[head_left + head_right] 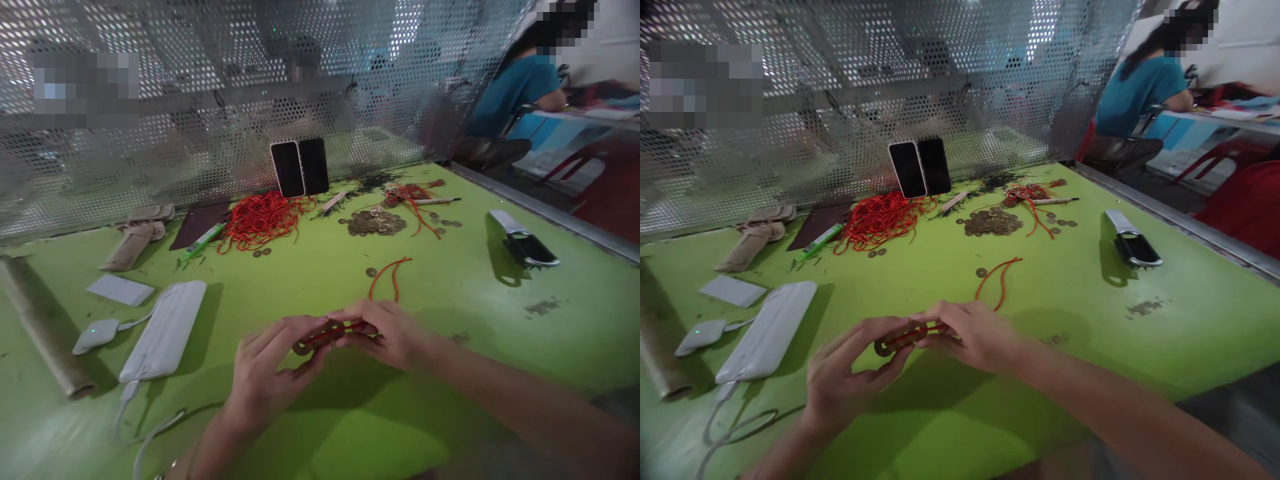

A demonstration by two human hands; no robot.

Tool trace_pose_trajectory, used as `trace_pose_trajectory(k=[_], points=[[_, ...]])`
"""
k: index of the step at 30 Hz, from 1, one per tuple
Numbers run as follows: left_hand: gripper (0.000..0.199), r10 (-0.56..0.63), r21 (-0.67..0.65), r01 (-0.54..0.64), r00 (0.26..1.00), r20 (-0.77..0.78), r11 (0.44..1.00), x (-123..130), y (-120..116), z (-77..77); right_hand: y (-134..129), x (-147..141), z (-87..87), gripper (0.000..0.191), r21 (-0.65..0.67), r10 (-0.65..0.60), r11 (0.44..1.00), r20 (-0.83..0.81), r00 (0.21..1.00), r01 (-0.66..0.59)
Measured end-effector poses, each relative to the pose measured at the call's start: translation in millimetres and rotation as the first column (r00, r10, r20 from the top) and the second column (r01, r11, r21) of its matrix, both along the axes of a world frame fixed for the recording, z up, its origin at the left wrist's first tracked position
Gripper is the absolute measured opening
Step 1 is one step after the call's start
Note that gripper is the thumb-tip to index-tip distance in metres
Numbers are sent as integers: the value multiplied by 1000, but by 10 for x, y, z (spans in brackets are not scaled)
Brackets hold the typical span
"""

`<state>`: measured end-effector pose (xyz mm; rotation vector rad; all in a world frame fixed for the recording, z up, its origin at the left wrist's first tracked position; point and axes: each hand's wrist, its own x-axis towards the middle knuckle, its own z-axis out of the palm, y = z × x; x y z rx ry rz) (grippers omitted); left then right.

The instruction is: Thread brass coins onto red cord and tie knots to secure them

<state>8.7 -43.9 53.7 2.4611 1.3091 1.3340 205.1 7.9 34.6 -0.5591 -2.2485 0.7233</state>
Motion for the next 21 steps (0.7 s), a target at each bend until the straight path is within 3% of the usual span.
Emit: trace_pose_trajectory(k=[13,21], points=[[23,16,-18,-16,1000,4,1000,-17,27,30,22,11,3,29,-13,-15,1000,12,1000,15],[32,4,13,-4,1000,-8,1000,-29,22,2,12,-9,10,27,19,-26,999,-30,999,26]])
